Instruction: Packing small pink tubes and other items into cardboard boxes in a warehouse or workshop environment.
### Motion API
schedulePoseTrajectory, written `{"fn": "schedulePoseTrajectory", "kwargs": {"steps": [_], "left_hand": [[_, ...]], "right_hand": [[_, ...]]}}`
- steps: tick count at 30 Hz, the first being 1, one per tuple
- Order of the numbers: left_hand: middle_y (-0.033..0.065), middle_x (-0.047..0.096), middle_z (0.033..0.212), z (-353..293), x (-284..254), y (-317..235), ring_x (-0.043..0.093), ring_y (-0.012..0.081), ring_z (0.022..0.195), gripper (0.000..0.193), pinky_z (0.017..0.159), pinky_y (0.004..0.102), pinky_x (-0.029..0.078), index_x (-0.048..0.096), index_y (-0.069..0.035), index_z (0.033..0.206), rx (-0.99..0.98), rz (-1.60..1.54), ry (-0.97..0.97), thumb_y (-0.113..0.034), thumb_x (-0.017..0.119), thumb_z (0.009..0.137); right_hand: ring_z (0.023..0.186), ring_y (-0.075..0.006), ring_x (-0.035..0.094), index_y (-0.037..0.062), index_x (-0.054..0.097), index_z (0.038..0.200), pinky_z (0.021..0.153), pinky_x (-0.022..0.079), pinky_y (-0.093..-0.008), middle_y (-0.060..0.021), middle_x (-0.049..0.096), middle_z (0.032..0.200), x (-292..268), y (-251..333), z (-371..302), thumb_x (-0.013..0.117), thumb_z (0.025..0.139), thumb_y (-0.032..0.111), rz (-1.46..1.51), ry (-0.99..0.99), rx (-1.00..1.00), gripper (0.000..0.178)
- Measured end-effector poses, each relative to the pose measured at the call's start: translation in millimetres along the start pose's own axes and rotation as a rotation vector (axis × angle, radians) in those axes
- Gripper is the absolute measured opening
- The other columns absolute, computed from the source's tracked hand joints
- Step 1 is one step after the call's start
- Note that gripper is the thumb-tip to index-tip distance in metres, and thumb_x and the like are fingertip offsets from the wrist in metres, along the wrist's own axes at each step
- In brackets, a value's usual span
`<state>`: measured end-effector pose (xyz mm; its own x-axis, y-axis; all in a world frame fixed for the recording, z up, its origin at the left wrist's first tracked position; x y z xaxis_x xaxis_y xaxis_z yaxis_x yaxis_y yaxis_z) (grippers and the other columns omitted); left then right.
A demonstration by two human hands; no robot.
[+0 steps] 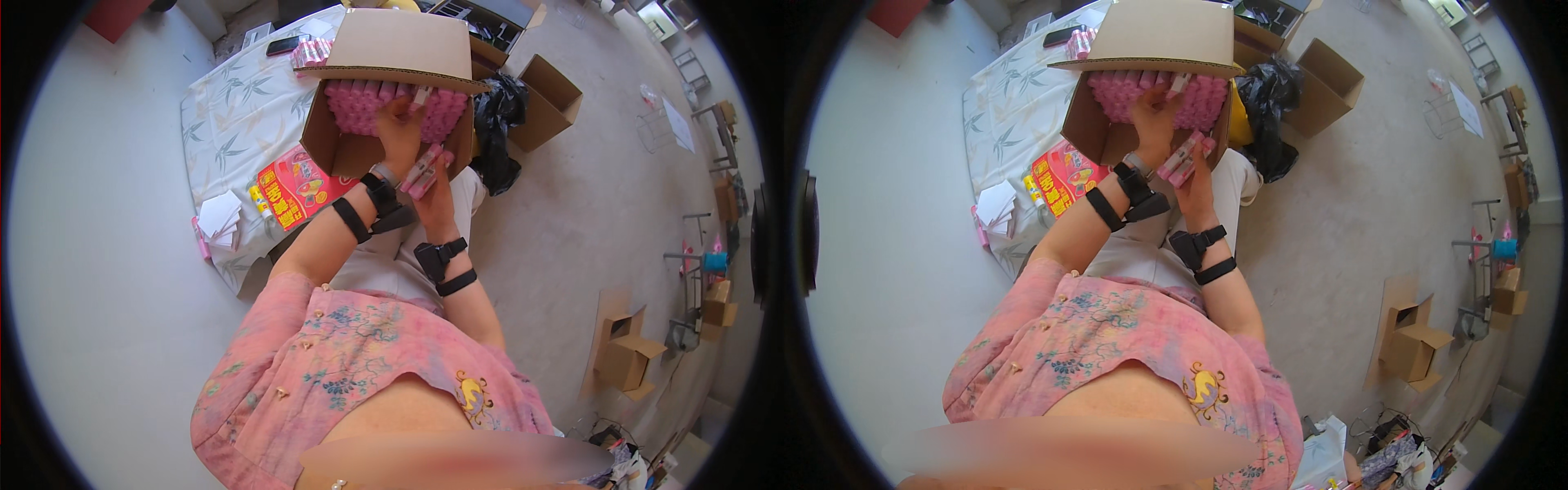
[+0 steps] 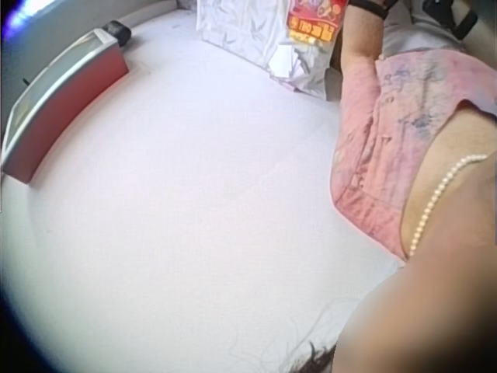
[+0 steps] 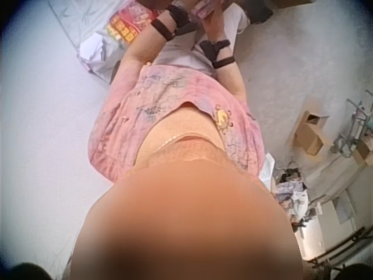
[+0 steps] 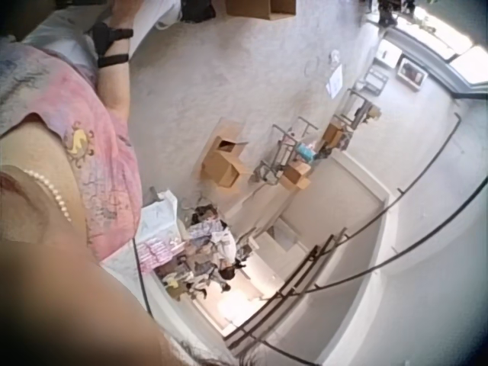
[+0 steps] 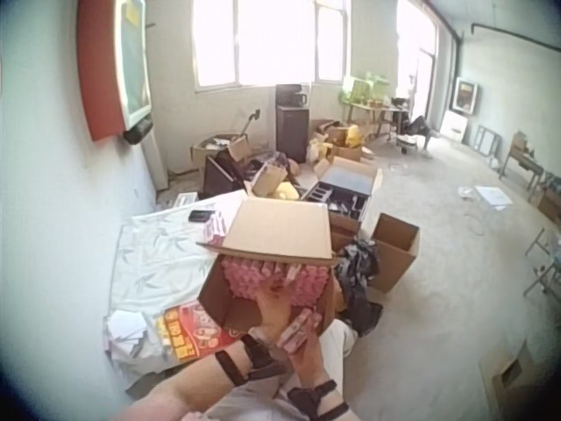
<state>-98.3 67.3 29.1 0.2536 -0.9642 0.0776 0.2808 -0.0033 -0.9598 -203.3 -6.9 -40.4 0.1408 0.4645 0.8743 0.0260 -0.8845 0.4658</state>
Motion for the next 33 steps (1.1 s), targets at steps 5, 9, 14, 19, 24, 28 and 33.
{"fn": "schedulePoseTrajectory", "kwargs": {"steps": [5, 9, 14, 19, 24, 28, 33], "left_hand": [[0.0059, 0.069, 0.092, 21.6, 5.3, 23.7, 0.061, 0.0124, 0.081, 0.033, 0.072, 0.0261, 0.050, 0.067, 0.006, 0.110, 0.007, -0.032, -0.002, -0.009, 0.078, 0.083], [0.0075, 0.069, 0.094, 34.4, 7.4, 24.4, 0.064, 0.0123, 0.083, 0.032, 0.073, 0.0260, 0.052, 0.065, 0.007, 0.116, 0.086, 0.011, 0.233, -0.006, 0.073, 0.088], [0.0121, 0.069, 0.099, 33.6, -1.2, 13.3, 0.070, 0.0190, 0.085, 0.043, 0.073, 0.0297, 0.059, 0.054, 0.008, 0.133, -0.175, -0.131, 0.480, -0.004, 0.065, 0.094], [0.0168, 0.068, 0.099, 44.6, -9.0, 9.2, 0.073, 0.0277, 0.078, 0.050, 0.068, 0.0379, 0.063, 0.043, 0.003, 0.144, -0.381, -0.298, 0.625, -0.006, 0.060, 0.098], [0.0174, 0.068, 0.100, 51.8, 3.0, 9.6, 0.073, 0.0274, 0.077, 0.041, 0.069, 0.0371, 0.063, 0.049, 0.001, 0.137, -0.453, -0.278, 0.634, -0.012, 0.060, 0.099], [0.0151, 0.068, 0.110, 68.7, 8.7, 9.4, 0.072, 0.0237, 0.085, 0.037, 0.072, 0.0350, 0.062, 0.054, -0.004, 0.133, 0.299, 0.262, 0.532, -0.015, 0.063, 0.098], [0.0140, 0.070, 0.108, 46.0, 9.3, 23.6, 0.072, 0.0217, 0.082, 0.039, 0.068, 0.0346, 0.062, 0.054, -0.006, 0.134, -0.415, -0.304, 0.560, -0.018, 0.066, 0.098]], "right_hand": [[0.107, -0.0221, 0.064, 0.0099, 0.053, 0.126, 0.097, 0.052, -0.0380, -0.0044, 0.062, 0.109, 11.3, -6.2, -1.2, 0.059, 0.102, 0.037, 0.002, -0.117, 0.064, 0.037], [0.109, -0.0236, 0.063, 0.0095, 0.051, 0.127, 0.097, 0.052, -0.0400, -0.0068, 0.062, 0.113, 5.9, -4.6, -0.5, 0.060, 0.102, 0.038, 0.030, -0.018, 0.054, 0.039], [0.111, -0.0263, 0.062, 0.0106, 0.051, 0.129, 0.100, 0.050, -0.0442, -0.0084, 0.063, 0.113, -8.9, -4.5, -1.2, 0.059, 0.100, 0.045, -0.025, -0.091, 0.026, 0.045], [0.111, -0.0266, 0.064, 0.0085, 0.047, 0.133, 0.098, 0.052, -0.0432, -0.0095, 0.061, 0.117, -8.3, -12.0, 4.0, 0.063, 0.100, 0.037, 0.024, -0.097, 0.049, 0.047], [0.113, -0.0275, 0.062, 0.0115, 0.050, 0.133, 0.101, 0.050, -0.0440, -0.0103, 0.062, 0.119, -16.6, -7.6, 9.7, 0.059, 0.101, 0.041, -0.031, -0.105, 0.041, 0.044], [0.110, -0.0263, 0.064, 0.0098, 0.051, 0.130, 0.097, 0.052, -0.0424, -0.0096, 0.064, 0.116, -2.2, -2.4, 6.0, 0.059, 0.101, 0.039, 0.000, -0.074, 0.043, 0.042], [0.102, -0.0255, 0.067, 0.0077, 0.055, 0.124, 0.090, 0.055, -0.0399, -0.0095, 0.067, 0.111, -3.9, -7.3, 0.8, 0.058, 0.102, 0.035, 0.051, -0.058, 0.039, 0.036]]}}
Point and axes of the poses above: each hand's wrist, its own z-axis towards the middle knuckle, its own x-axis out of the palm, y = z × x, the point moved 2 cm from there along z, towards the middle knuckle
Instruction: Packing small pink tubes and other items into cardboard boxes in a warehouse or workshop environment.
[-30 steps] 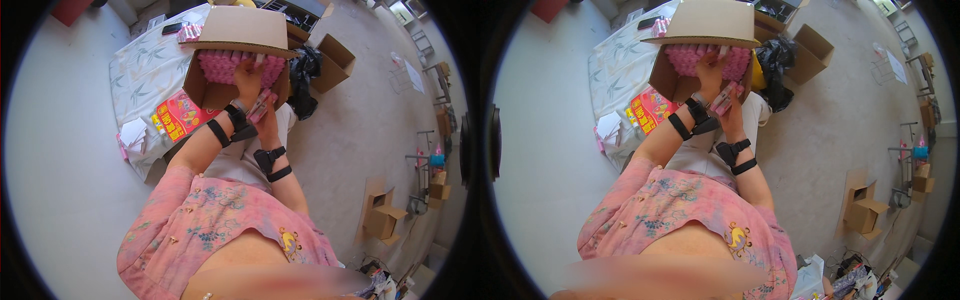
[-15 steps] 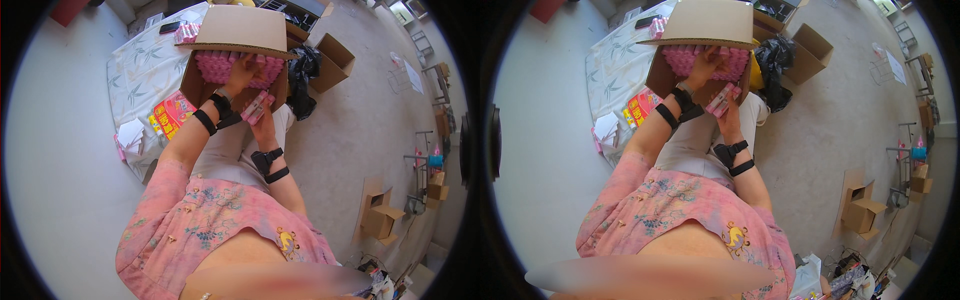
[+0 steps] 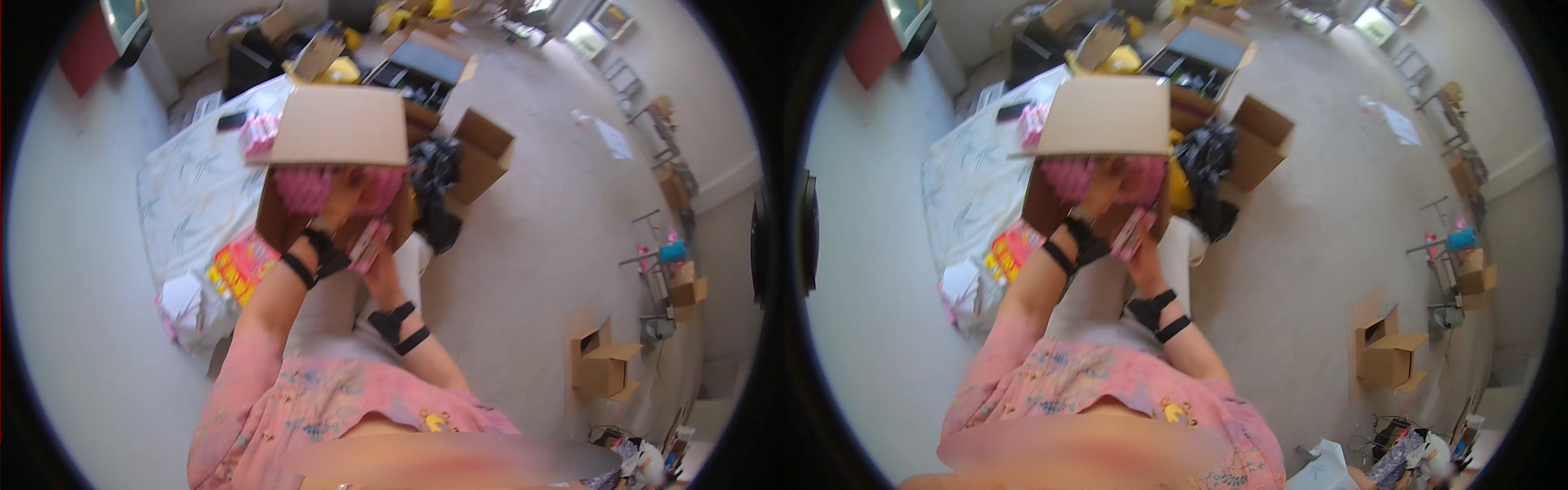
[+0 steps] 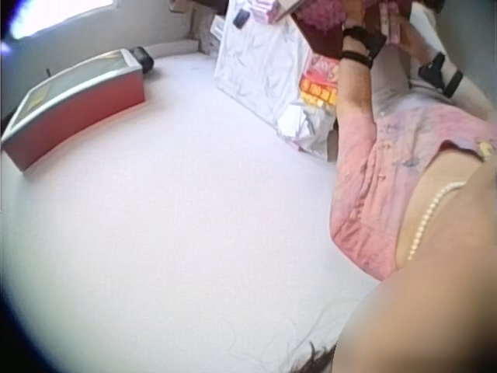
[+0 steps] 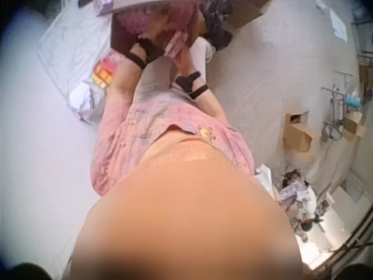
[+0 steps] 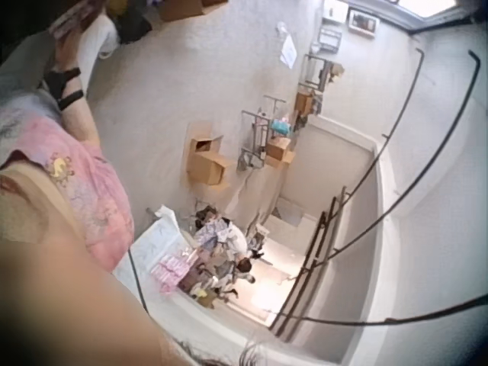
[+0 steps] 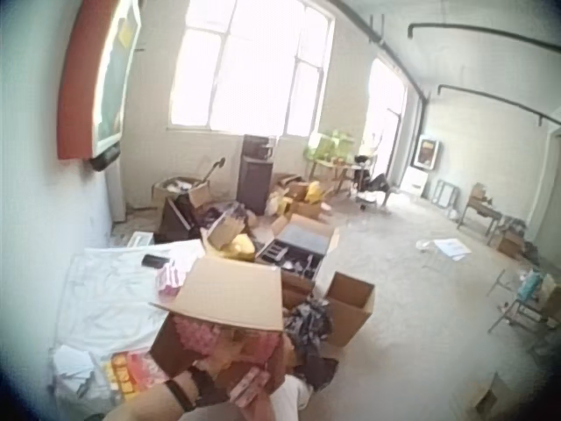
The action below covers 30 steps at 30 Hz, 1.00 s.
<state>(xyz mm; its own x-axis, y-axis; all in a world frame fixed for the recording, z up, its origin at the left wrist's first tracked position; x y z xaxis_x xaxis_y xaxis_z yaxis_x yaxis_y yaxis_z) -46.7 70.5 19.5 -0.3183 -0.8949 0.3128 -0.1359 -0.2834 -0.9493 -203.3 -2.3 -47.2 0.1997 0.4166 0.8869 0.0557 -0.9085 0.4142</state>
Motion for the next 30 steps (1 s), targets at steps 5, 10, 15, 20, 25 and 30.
{"fn": "schedulePoseTrajectory", "kwargs": {"steps": [5, 10, 15, 20, 25, 30], "left_hand": [[0.0136, 0.071, 0.086, -11.1, -7.3, -12.3, 0.072, 0.0229, 0.070, 0.041, 0.062, 0.0341, 0.061, 0.051, -0.005, 0.136, -0.028, 0.037, 0.006, -0.015, 0.064, 0.098], [0.0126, 0.071, 0.088, -45.4, -9.9, -15.8, 0.071, 0.0191, 0.072, 0.041, 0.064, 0.0307, 0.059, 0.053, -0.001, 0.135, -0.001, 0.149, 0.007, -0.015, 0.064, 0.098], [0.0136, 0.070, 0.102, -95.6, -37.5, 10.5, 0.068, 0.0180, 0.093, 0.041, 0.082, 0.0290, 0.055, 0.055, 0.000, 0.133, 0.257, 0.575, -0.067, -0.014, 0.065, 0.097], [0.0138, 0.065, 0.121, -139.8, -52.3, 14.7, 0.063, 0.0196, 0.111, 0.047, 0.094, 0.0334, 0.051, 0.052, -0.001, 0.132, 0.093, 0.274, -0.007, -0.013, 0.072, 0.092], [0.0125, 0.065, 0.117, -151.8, -36.4, -18.8, 0.063, 0.0178, 0.108, 0.050, 0.094, 0.0304, 0.051, 0.051, 0.004, 0.132, 0.012, 0.195, -0.012, -0.012, 0.074, 0.090], [0.0115, 0.067, 0.112, -155.9, -42.1, -19.2, 0.065, 0.0155, 0.100, 0.044, 0.090, 0.0281, 0.053, 0.055, 0.005, 0.126, -0.045, 0.086, -0.040, -0.010, 0.074, 0.089]], "right_hand": [[0.103, -0.0264, 0.067, 0.0047, 0.055, 0.122, 0.091, 0.055, -0.0408, -0.0115, 0.067, 0.113, 11.8, -2.8, -3.2, 0.056, 0.100, 0.022, -0.153, 0.052, 0.020, 0.028], [0.109, -0.0261, 0.065, 0.0025, 0.053, 0.126, 0.096, 0.052, -0.0388, -0.0115, 0.065, 0.117, 14.1, 5.9, 1.1, 0.055, 0.099, 0.016, -0.236, 0.046, -0.044, 0.030], [0.112, -0.0226, 0.063, 0.0024, 0.054, 0.127, 0.099, 0.049, -0.0350, -0.0089, 0.064, 0.119, 17.0, 10.8, 2.3, 0.055, 0.099, 0.013, -0.588, 0.028, -0.252, 0.030], [0.109, -0.0212, 0.065, 0.0048, 0.056, 0.128, 0.093, 0.054, -0.0360, -0.0089, 0.066, 0.120, 38.9, 9.2, 6.5, 0.062, 0.099, 0.014, -0.282, 0.028, -0.119, 0.031], [0.119, -0.0258, 0.062, 0.0010, 0.053, 0.129, 0.095, 0.053, -0.0371, -0.0129, 0.065, 0.120, 75.1, 23.4, 2.2, 0.060, 0.099, 0.011, -0.308, 0.084, -0.148, 0.032], [0.124, -0.0307, 0.059, -0.0002, 0.051, 0.131, 0.099, 0.051, -0.0402, -0.0157, 0.063, 0.124, 82.0, 22.1, 2.7, 0.058, 0.101, 0.011, -0.262, 0.035, -0.080, 0.033]]}}
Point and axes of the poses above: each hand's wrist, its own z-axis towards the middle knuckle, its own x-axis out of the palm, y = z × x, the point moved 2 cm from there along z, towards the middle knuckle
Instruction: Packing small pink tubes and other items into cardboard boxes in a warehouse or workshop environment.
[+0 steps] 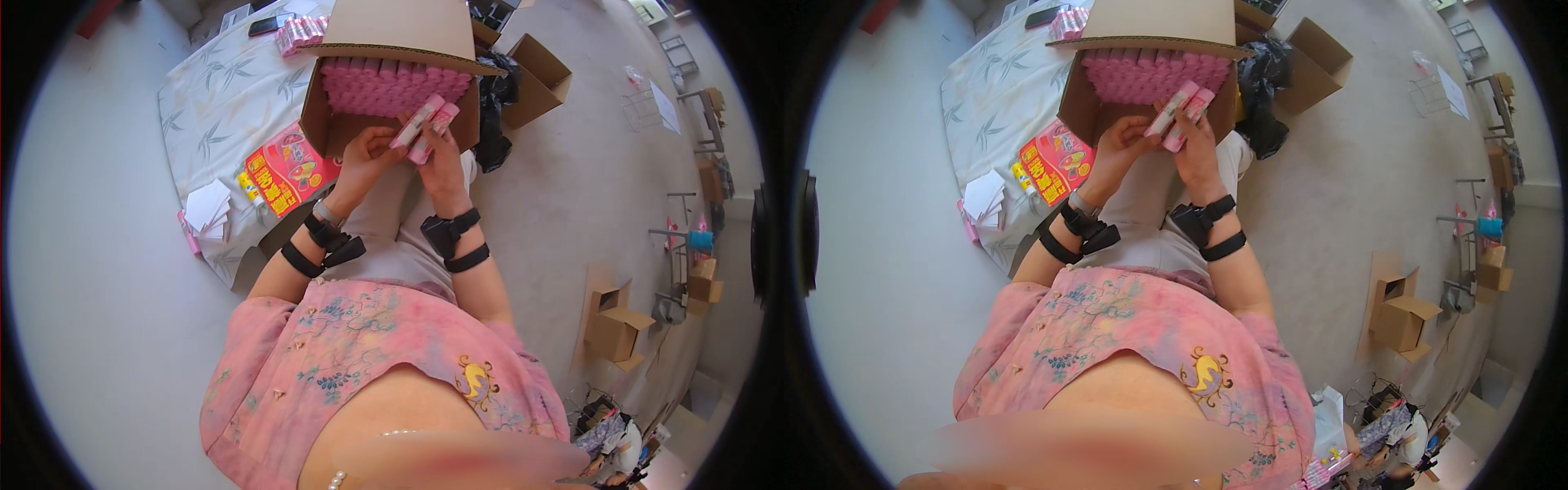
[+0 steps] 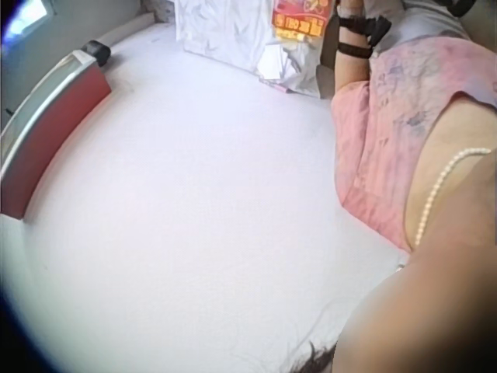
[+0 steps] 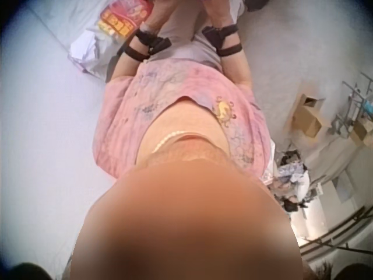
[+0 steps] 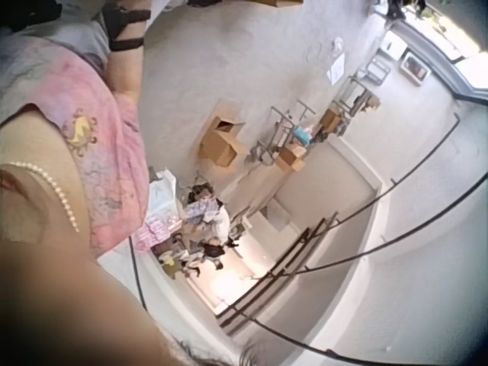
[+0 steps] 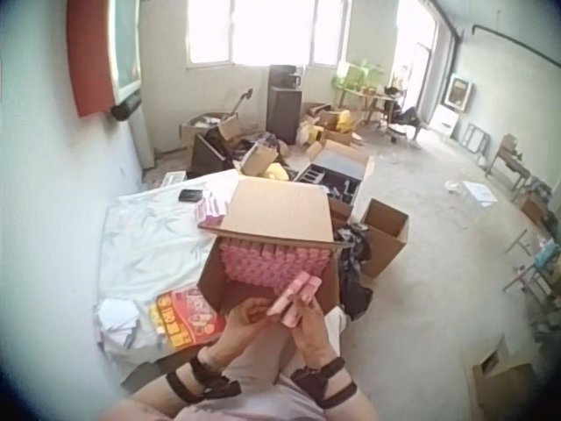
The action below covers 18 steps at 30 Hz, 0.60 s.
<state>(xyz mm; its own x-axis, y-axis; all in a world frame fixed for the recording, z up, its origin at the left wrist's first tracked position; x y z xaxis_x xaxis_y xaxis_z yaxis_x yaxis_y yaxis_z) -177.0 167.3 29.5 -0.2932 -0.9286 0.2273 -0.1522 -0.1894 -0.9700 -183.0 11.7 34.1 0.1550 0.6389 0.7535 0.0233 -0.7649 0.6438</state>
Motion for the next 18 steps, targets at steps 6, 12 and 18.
{"fn": "schedulePoseTrajectory", "kwargs": {"steps": [6, 12, 18], "left_hand": [[0.0099, 0.067, 0.109, -11.2, -6.7, -3.3, 0.066, 0.0152, 0.098, 0.041, 0.086, 0.0276, 0.055, 0.056, 0.004, 0.120, 0.093, 0.171, -0.077, -0.006, 0.076, 0.086], [0.0094, 0.066, 0.108, -17.3, -6.2, -11.6, 0.066, 0.0149, 0.099, 0.040, 0.086, 0.0290, 0.056, 0.056, 0.002, 0.116, 0.180, 0.264, -0.145, -0.006, 0.077, 0.083], [0.0110, 0.067, 0.109, -16.8, -10.2, -11.8, 0.067, 0.0164, 0.102, 0.039, 0.089, 0.0288, 0.055, 0.055, 0.003, 0.119, 0.071, 0.155, -0.110, -0.008, 0.075, 0.087]], "right_hand": [[0.126, -0.0297, 0.058, 0.0006, 0.052, 0.132, 0.105, 0.047, -0.0441, -0.0158, 0.062, 0.128, -14.5, 1.5, 7.7, 0.058, 0.102, 0.023, 0.015, 0.053, -0.017, 0.037], [0.124, -0.0318, 0.058, 0.0018, 0.053, 0.130, 0.105, 0.047, -0.0466, -0.0161, 0.062, 0.127, -14.3, 1.4, 8.5, 0.060, 0.099, 0.022, -0.013, 0.029, 0.013, 0.038], [0.128, -0.0360, 0.055, 0.0009, 0.051, 0.131, 0.110, 0.044, -0.0503, -0.0187, 0.060, 0.130, -9.7, 3.7, 7.5, 0.060, 0.096, 0.017, 0.039, 0.056, 0.007, 0.039]]}}
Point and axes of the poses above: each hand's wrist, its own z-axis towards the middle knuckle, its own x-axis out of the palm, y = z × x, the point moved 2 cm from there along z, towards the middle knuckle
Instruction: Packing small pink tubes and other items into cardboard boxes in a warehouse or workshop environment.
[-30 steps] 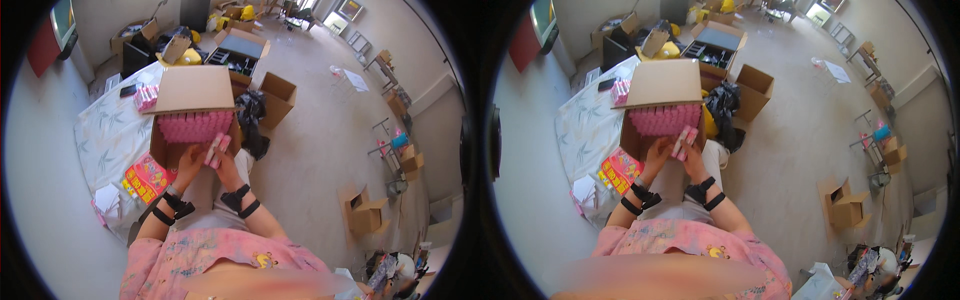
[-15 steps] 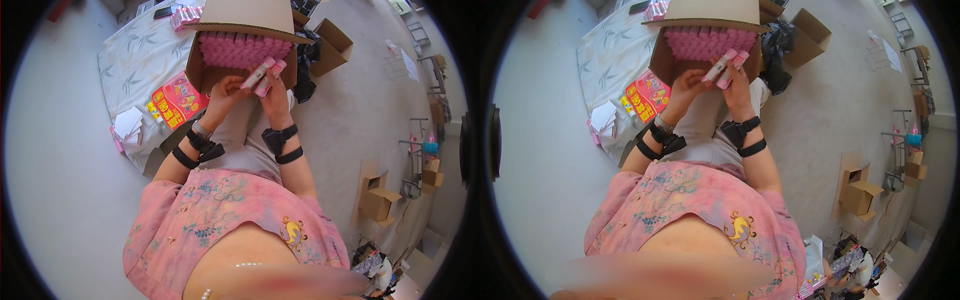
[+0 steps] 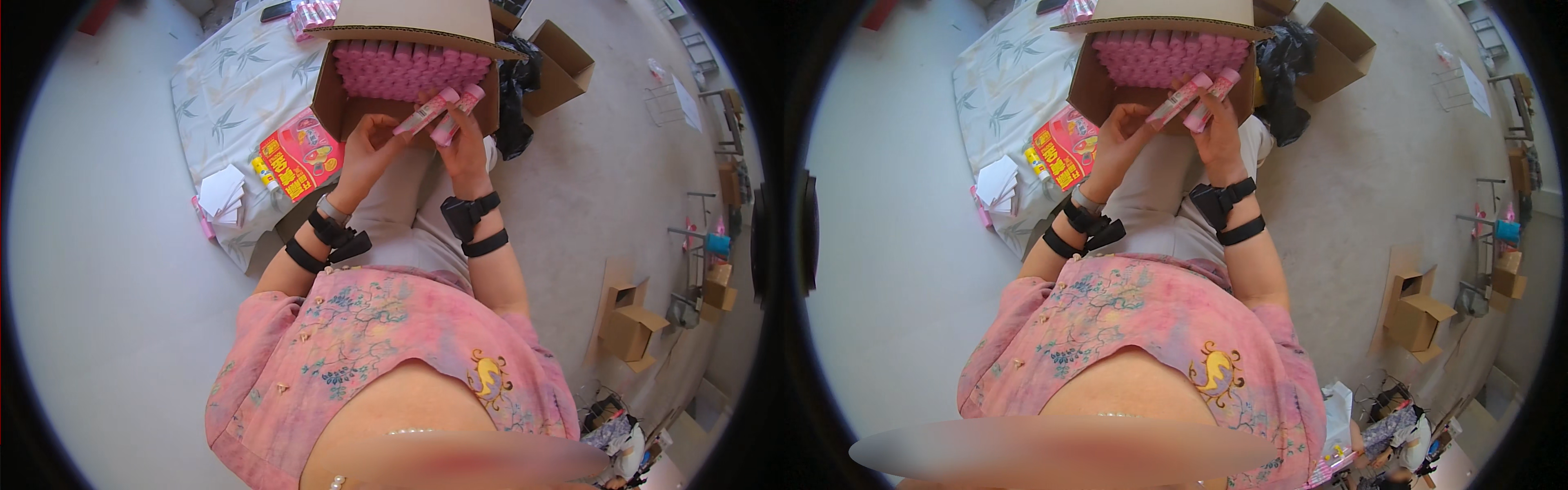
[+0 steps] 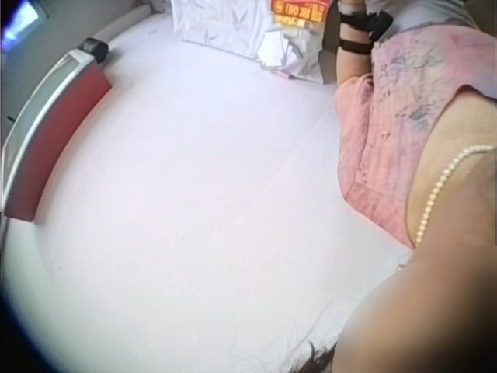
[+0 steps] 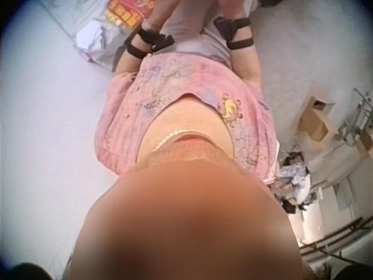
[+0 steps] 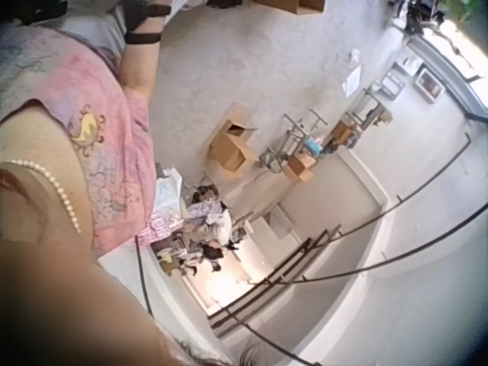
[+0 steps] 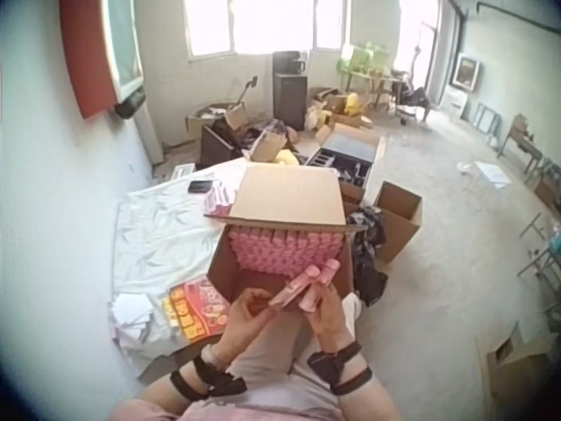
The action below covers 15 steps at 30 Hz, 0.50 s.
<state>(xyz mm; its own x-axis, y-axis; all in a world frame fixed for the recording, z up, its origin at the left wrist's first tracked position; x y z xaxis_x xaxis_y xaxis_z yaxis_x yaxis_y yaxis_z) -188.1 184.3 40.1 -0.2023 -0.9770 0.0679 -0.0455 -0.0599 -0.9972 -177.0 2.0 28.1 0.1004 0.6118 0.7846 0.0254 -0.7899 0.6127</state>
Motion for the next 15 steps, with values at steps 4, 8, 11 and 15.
{"fn": "schedulePoseTrajectory", "kwargs": {"steps": [4, 8, 11, 15], "left_hand": [[0.0117, 0.067, 0.110, -0.1, -0.3, 3.3, 0.067, 0.0175, 0.102, 0.040, 0.090, 0.0285, 0.053, 0.055, 0.004, 0.122, -0.196, -0.277, 0.078, -0.010, 0.073, 0.089], [0.0121, 0.067, 0.111, 0.1, 1.2, 5.3, 0.066, 0.0176, 0.103, 0.040, 0.091, 0.0291, 0.053, 0.055, 0.004, 0.122, -0.108, -0.165, 0.067, -0.007, 0.073, 0.088], [0.0114, 0.067, 0.113, -0.6, 3.2, 1.1, 0.066, 0.0166, 0.104, 0.043, 0.092, 0.0294, 0.053, 0.054, 0.004, 0.125, -0.052, -0.133, 0.044, -0.005, 0.073, 0.087], [0.0109, 0.067, 0.115, -2.6, 8.0, -10.0, 0.066, 0.0159, 0.105, 0.046, 0.092, 0.0289, 0.054, 0.055, 0.003, 0.127, -0.006, -0.058, 0.047, -0.002, 0.073, 0.085]], "right_hand": [[0.126, -0.0366, 0.057, -0.0023, 0.053, 0.129, 0.108, 0.046, -0.0498, -0.0181, 0.061, 0.129, 3.6, 0.7, 0.7, 0.060, 0.094, 0.011, 0.111, 0.034, -0.041, 0.038], [0.128, -0.0376, 0.055, -0.0027, 0.050, 0.132, 0.111, 0.044, -0.0504, -0.0192, 0.059, 0.130, -3.3, 1.2, 3.8, 0.060, 0.094, 0.012, 0.130, 0.048, -0.015, 0.042], [0.127, -0.0375, 0.056, -0.0034, 0.049, 0.134, 0.110, 0.044, -0.0502, -0.0184, 0.060, 0.129, -4.1, 0.6, 5.2, 0.059, 0.094, 0.011, 0.151, 0.040, -0.010, 0.043], [0.130, -0.0355, 0.054, -0.0026, 0.047, 0.136, 0.111, 0.042, -0.0485, -0.0185, 0.059, 0.131, -1.7, 0.3, 7.4, 0.057, 0.096, 0.010, 0.057, 0.013, -0.030, 0.043]]}}
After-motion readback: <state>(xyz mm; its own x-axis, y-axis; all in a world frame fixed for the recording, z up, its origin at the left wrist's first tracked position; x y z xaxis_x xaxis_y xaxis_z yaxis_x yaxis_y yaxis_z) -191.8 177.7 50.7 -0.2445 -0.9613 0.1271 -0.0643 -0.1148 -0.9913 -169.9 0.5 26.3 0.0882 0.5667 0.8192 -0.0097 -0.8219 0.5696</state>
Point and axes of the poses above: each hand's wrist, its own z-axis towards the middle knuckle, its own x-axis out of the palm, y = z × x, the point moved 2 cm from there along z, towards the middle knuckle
